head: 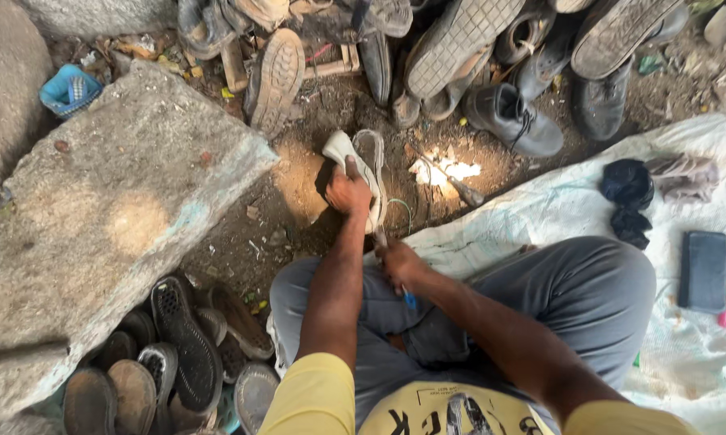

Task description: The person sits on the ground and uses a knife to scrape and clean the soles of several shoes. They handle multiple pairs of footwear, including sandals and sneakers, picking them up from a pile, scraping the soles, and placing them aside.

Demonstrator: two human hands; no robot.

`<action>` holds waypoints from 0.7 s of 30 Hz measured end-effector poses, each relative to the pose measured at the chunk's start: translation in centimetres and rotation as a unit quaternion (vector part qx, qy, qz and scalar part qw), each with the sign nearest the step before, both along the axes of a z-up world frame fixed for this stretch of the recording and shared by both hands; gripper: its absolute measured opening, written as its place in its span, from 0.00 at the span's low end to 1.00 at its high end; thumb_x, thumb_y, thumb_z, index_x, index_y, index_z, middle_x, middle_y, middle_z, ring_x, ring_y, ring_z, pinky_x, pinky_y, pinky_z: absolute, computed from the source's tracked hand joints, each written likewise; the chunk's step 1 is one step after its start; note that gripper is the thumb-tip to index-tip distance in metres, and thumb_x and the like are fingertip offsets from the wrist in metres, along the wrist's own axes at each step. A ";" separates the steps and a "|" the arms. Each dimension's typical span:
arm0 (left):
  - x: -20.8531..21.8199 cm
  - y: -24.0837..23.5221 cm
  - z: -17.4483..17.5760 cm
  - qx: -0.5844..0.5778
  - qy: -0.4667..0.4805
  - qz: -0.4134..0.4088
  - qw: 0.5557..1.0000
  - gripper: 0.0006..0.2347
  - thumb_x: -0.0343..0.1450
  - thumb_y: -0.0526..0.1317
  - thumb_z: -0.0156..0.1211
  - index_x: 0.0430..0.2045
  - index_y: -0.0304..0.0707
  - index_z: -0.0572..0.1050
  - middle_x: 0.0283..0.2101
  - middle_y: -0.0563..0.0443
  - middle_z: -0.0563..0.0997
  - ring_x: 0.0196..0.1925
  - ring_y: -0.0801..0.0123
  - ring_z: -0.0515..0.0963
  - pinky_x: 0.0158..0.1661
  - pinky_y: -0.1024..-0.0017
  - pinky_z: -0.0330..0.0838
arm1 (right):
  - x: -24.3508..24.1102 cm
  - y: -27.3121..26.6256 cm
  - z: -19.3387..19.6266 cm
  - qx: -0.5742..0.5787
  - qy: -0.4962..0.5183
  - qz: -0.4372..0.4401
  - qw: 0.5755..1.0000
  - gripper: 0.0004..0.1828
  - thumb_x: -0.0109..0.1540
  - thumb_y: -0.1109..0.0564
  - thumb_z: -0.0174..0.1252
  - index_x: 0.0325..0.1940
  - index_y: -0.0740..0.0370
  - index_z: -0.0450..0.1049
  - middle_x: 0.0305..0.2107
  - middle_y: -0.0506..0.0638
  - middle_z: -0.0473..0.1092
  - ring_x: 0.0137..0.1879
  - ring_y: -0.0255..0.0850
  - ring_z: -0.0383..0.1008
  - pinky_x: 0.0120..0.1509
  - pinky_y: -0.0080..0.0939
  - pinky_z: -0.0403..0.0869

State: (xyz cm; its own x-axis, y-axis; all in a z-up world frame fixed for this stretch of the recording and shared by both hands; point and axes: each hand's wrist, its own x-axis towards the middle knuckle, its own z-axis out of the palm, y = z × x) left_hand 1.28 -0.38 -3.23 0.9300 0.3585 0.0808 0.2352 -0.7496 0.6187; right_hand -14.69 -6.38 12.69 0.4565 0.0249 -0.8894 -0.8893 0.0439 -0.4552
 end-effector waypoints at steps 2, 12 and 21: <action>-0.1 -0.2 -0.5 -0.074 0.008 -0.002 0.997 0.24 0.77 0.58 0.49 0.29 0.33 0.79 0.27 0.38 0.83 0.25 0.49 0.81 0.28 0.53 0.74 | 0.3 -0.2 0.1 -0.011 0.021 0.011 1.000 0.09 0.71 0.49 0.46 0.48 0.55 0.66 0.16 0.47 0.58 0.13 0.36 0.53 0.15 0.44 0.59; -0.3 -0.7 1.8 -0.088 0.069 0.047 0.993 0.25 0.76 0.59 0.49 0.24 0.33 0.78 0.25 0.39 0.83 0.23 0.50 0.81 0.27 0.52 0.71 | 0.7 -0.5 -0.2 -0.039 -0.022 0.021 0.999 0.16 0.71 0.48 0.47 0.49 0.64 0.66 0.15 0.49 0.57 0.13 0.41 0.55 0.16 0.49 0.61; -0.5 0.2 12.2 0.234 -0.214 -0.066 0.946 0.25 0.69 0.51 0.55 0.52 0.28 0.75 0.56 0.22 0.76 0.57 0.50 0.74 0.47 0.58 0.74 | 2.7 -5.4 -3.4 -0.147 -0.097 0.296 0.939 0.21 0.69 0.44 0.48 0.61 0.57 0.69 0.27 0.55 0.66 0.31 0.48 0.65 0.37 0.53 0.68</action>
State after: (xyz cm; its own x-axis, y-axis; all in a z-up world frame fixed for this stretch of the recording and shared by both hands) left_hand 0.79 -0.20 8.96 0.8104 0.0737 0.5812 -0.0762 -0.9704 0.2293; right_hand -12.00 -11.81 9.26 0.5942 0.0917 -0.7990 -0.6170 -0.5853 -0.5261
